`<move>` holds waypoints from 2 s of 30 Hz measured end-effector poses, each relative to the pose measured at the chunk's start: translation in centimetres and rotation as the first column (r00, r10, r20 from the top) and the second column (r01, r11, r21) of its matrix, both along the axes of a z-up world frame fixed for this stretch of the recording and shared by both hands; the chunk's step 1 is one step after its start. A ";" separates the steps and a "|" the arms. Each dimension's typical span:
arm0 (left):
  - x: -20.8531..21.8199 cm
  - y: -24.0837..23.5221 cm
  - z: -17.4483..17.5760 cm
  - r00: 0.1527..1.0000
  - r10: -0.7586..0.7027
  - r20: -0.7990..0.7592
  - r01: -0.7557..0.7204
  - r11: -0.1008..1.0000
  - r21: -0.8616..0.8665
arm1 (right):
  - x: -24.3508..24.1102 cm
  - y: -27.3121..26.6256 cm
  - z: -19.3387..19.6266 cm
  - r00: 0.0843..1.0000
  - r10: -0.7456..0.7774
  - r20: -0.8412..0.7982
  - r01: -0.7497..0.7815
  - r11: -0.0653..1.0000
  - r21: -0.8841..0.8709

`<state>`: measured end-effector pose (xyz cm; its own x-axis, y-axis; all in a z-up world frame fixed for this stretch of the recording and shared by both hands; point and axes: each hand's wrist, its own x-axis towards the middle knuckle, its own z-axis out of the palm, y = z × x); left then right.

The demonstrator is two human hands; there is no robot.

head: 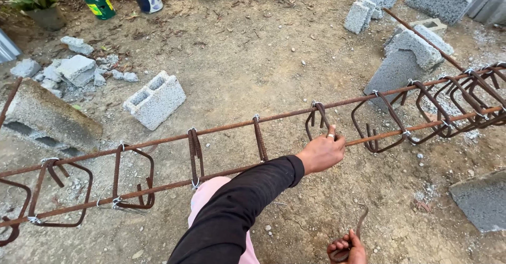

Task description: Tying metal wire around rebar intersections using a wire twister tool to assemble a reinforcement cage.

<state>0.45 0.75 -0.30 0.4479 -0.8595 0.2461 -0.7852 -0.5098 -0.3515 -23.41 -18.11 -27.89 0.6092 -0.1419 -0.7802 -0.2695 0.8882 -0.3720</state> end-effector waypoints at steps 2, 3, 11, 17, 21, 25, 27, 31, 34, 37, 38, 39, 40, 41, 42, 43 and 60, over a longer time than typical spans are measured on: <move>0.2 0.0 0.0 1.000 -0.014 -0.013 0.015 0.999 0.035 | 0.0 0.3 0.7 1.000 -0.011 -0.019 0.010 1.000 -0.024; 0.3 0.0 -0.1 1.000 -0.028 -0.008 0.028 0.999 0.025 | 0.1 0.3 0.6 0.999 -0.013 -0.033 0.012 1.000 -0.021; -0.1 0.1 0.8 0.996 -0.025 -0.086 0.025 1.000 0.008 | 0.1 0.5 1.4 0.999 -0.007 -0.031 0.007 1.000 0.003; -0.4 -0.7 1.8 0.993 0.000 -0.122 0.002 1.000 0.017 | 0.3 0.6 0.8 0.999 -0.004 -0.044 0.004 1.000 -0.002; -0.5 -0.9 2.1 0.998 0.023 -0.061 -0.013 0.986 0.165 | 0.3 0.8 1.1 0.998 0.006 -0.058 -0.008 1.000 -0.028; -0.7 -0.8 2.4 0.995 0.031 -0.094 -0.017 0.988 0.151 | 0.2 0.7 1.0 0.999 0.006 -0.046 -0.006 1.000 -0.006; -0.7 -0.9 2.1 0.995 0.028 -0.100 -0.020 0.997 0.079 | 0.3 0.7 1.2 0.999 0.010 -0.050 -0.010 1.000 -0.005; -1.5 -1.0 3.9 0.994 0.086 -0.072 -0.068 0.972 0.224 | 0.6 0.1 -0.2 0.998 0.044 -0.049 -0.043 0.999 0.017; -1.6 -1.2 2.7 0.997 0.059 0.040 -0.067 0.972 0.226 | 0.8 0.1 -0.2 0.998 0.034 -0.061 -0.033 0.999 0.020; -1.6 -1.1 2.2 0.996 0.063 0.065 -0.072 0.985 0.156 | 0.8 0.5 0.4 0.997 0.040 -0.063 -0.041 0.999 -0.007; -1.6 -1.1 2.1 0.996 0.066 0.063 -0.075 0.985 0.157 | 0.8 0.6 0.5 0.997 0.043 -0.065 -0.044 0.999 -0.006; -1.6 -1.1 2.1 0.997 0.065 0.046 -0.072 0.983 0.170 | 0.8 0.6 0.6 0.997 0.046 -0.058 -0.046 0.999 -0.003; -1.6 -1.1 2.0 0.998 0.064 0.028 -0.068 0.981 0.184 | 0.8 0.7 0.8 0.997 0.048 -0.052 -0.048 0.999 0.000; -1.5 -1.2 1.8 0.997 0.067 0.027 -0.071 0.980 0.184 | 0.8 0.9 1.1 0.997 0.051 -0.053 -0.051 0.999 0.000; -1.5 -1.2 1.6 0.997 0.075 0.030 -0.078 0.985 0.155 | 0.8 1.0 1.5 0.997 0.044 -0.071 -0.044 0.999 -0.008; -1.4 -1.2 1.3 0.996 0.082 0.034 -0.086 0.988 0.127 | 0.8 1.3 1.8 0.996 0.036 -0.088 -0.038 0.999 -0.015; -0.7 -0.8 -0.1 0.980 0.024 0.199 -0.060 0.982 0.176 | 1.0 -1.4 -4.7 0.996 0.093 -0.014 -0.092 0.994 0.066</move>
